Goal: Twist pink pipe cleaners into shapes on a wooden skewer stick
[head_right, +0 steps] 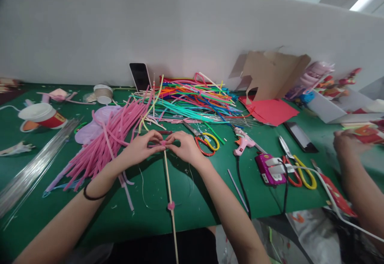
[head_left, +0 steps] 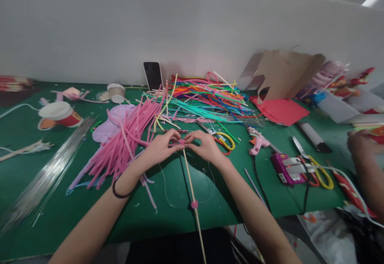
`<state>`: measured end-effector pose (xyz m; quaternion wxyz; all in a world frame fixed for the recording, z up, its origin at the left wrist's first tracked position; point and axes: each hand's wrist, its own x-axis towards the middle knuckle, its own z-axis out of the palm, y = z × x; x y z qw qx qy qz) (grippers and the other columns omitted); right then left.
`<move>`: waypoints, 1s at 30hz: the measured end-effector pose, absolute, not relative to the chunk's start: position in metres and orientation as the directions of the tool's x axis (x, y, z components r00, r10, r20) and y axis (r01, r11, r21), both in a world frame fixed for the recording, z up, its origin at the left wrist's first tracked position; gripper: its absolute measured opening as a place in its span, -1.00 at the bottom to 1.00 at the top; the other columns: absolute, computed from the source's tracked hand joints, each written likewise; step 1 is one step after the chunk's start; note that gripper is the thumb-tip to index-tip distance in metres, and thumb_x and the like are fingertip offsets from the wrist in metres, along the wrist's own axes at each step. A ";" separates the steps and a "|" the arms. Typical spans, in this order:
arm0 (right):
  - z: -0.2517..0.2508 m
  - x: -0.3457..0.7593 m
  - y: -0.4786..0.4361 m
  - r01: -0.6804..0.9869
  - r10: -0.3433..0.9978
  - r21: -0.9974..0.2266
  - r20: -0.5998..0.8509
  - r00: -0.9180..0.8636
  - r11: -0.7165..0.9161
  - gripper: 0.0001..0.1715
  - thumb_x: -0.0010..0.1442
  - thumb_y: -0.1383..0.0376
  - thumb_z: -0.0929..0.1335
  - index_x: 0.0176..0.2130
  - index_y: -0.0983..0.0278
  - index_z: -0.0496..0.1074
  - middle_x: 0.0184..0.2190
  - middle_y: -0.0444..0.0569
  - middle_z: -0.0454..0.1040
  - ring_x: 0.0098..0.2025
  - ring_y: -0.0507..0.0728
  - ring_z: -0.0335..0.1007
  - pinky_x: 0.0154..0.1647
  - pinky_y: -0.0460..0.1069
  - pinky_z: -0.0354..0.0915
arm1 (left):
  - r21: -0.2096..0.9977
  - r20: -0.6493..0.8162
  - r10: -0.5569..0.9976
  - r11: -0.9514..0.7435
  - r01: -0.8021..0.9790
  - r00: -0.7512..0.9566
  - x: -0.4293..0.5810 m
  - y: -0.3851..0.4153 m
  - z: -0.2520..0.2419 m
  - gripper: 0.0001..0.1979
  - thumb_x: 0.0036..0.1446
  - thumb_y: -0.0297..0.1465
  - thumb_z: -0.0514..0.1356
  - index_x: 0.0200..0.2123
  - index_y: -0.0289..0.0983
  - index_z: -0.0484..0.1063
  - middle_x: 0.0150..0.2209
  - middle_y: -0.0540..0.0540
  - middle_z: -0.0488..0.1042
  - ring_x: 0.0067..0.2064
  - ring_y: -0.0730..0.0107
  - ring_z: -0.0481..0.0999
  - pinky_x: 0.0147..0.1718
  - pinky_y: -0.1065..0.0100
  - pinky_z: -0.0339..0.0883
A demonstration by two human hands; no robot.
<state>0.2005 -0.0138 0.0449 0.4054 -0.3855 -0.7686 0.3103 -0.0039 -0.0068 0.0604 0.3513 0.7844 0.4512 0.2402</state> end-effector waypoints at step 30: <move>0.143 0.206 -0.002 0.395 0.858 -0.798 0.273 -0.435 0.455 -0.86 0.18 0.25 0.38 -0.27 0.25 0.54 -0.28 -0.09 0.58 -0.22 0.07 0.46 -0.18 -0.04 0.31 | 0.787 -0.103 0.801 -0.297 0.541 0.590 -0.007 0.015 0.157 -0.66 -0.02 -0.13 0.25 -0.26 -0.24 0.55 -0.33 -0.04 0.57 -0.27 0.30 0.50 -0.34 0.40 0.28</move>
